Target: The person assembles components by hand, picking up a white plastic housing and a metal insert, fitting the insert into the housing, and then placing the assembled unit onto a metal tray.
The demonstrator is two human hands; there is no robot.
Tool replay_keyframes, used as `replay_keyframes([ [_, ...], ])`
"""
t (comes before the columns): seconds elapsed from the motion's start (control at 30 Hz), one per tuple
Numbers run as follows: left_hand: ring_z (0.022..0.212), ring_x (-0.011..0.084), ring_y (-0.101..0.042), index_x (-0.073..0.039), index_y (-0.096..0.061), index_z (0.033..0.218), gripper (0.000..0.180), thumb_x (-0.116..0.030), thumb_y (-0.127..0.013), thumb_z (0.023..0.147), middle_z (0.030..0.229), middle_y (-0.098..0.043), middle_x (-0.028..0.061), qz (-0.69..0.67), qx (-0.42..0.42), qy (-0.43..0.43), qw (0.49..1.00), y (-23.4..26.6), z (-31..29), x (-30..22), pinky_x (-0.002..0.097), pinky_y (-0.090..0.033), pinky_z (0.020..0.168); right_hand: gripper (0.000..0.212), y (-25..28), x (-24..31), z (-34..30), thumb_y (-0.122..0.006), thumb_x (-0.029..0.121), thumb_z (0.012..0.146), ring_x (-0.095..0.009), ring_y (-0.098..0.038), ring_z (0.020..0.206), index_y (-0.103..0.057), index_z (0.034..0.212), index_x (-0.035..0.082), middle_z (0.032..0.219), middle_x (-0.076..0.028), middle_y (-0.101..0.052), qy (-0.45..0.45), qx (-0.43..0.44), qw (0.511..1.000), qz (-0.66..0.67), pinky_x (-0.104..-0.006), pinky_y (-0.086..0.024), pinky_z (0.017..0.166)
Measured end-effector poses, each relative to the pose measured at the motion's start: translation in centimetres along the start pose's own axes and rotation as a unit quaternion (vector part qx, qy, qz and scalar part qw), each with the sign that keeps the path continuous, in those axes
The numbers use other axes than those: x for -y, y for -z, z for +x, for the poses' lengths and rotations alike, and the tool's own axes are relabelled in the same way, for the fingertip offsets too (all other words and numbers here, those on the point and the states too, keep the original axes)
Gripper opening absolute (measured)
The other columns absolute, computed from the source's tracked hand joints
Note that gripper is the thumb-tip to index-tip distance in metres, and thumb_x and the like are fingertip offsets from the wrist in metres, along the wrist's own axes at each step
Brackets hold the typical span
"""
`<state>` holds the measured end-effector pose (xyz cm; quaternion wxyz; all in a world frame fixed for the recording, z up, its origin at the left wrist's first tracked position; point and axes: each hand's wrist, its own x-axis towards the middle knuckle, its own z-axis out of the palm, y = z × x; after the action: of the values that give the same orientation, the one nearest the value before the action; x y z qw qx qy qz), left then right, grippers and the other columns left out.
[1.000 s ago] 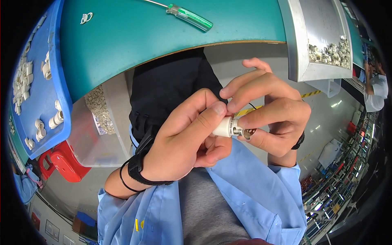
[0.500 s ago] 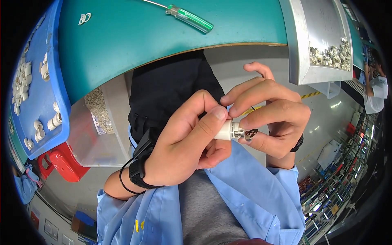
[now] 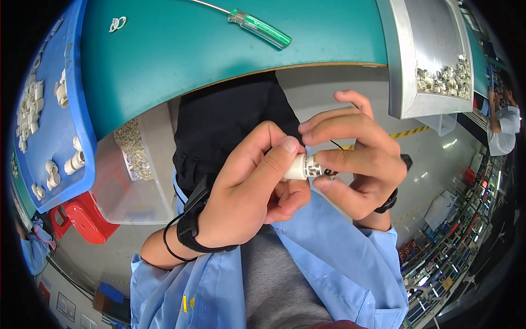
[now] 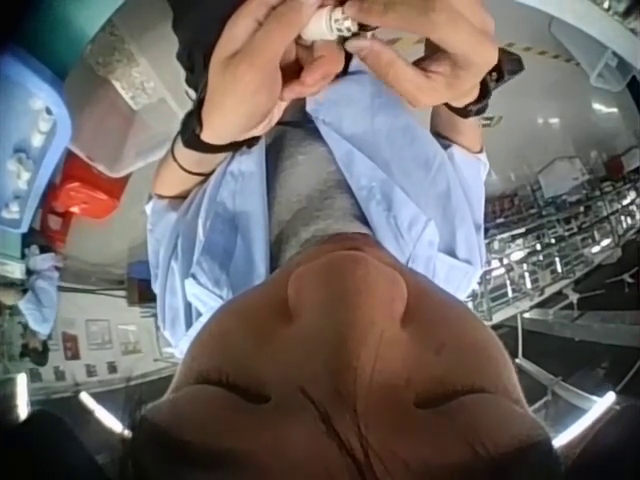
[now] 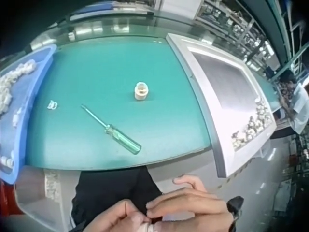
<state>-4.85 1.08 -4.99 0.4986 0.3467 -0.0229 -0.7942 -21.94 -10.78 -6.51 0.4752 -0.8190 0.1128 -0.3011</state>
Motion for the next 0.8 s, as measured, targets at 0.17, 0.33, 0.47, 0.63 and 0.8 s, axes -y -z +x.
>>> replay_keyframes([
  [0.17,0.061,0.0069,-0.046,-0.006,-0.045,0.103,0.024,-0.028,-0.037,0.11,0.071,-0.054,0.0048,0.035,-0.025,-0.087,0.995,0.4,0.5,1.3,0.023,-0.037,0.057,0.024,-1.0,1.6,-0.3,-0.074,0.023,0.077,-0.036,-0.071,0.091,-0.068,0.091,0.004,0.099,-0.019,-0.07,0.009,-0.044,0.987,-0.157,-0.0572,-0.036,0.102],
  [0.33,0.082,0.0152,-0.059,-0.004,-0.05,0.107,0.029,-0.03,-0.037,0.109,0.089,-0.062,0.0081,0.06,-0.078,-0.115,0.988,0.6,1.2,2.1,0.032,-0.047,0.079,0.035,-1.9,2.5,0.3,-0.079,0.032,0.073,-0.032,-0.071,0.09,-0.068,0.092,0.005,0.099,-0.014,-0.07,-0.011,-0.044,0.949,-0.311,-0.0535,-0.036,0.101],
  [0.47,0.096,0.0154,-0.058,-0.003,-0.053,0.113,0.032,-0.03,-0.038,0.109,0.104,-0.061,0.0081,0.037,-0.099,-0.111,0.988,0.6,1.2,2.8,0.0314,-0.046,0.087,0.037,-3.5,1.6,0.2,-0.082,0.032,0.07,-0.028,-0.071,0.087,-0.068,0.091,0.006,0.097,-0.009,-0.071,-0.017,-0.081,0.92,-0.382,-0.0515,-0.035,0.102],
  [0.63,0.096,0.0112,-0.055,0.0,-0.054,0.115,0.031,-0.027,-0.04,0.109,0.103,-0.06,0.0051,0.085,-0.069,-0.134,0.985,1.2,1.0,2.9,0.0273,-0.045,0.086,0.031,-3.6,0.5,0.7,-0.081,0.025,0.069,-0.022,-0.071,0.085,-0.067,0.09,0.007,0.091,-0.005,-0.07,0.023,-0.081,0.921,-0.381,-0.0512,-0.035,0.102],
  [0.8,0.093,0.0054,-0.053,0.001,-0.056,0.108,0.027,-0.024,-0.044,0.108,0.094,-0.059,0.001,0.15,-0.075,-0.183,0.969,1.0,0.8,3.2,0.0217,-0.045,0.081,0.027,-4.2,-0.5,0.9,-0.079,0.022,0.071,-0.02,-0.071,0.084,-0.067,0.09,0.007,0.088,-0.003,-0.07,0.042,-0.094,0.925,-0.365,-0.0519,-0.035,0.101],
])
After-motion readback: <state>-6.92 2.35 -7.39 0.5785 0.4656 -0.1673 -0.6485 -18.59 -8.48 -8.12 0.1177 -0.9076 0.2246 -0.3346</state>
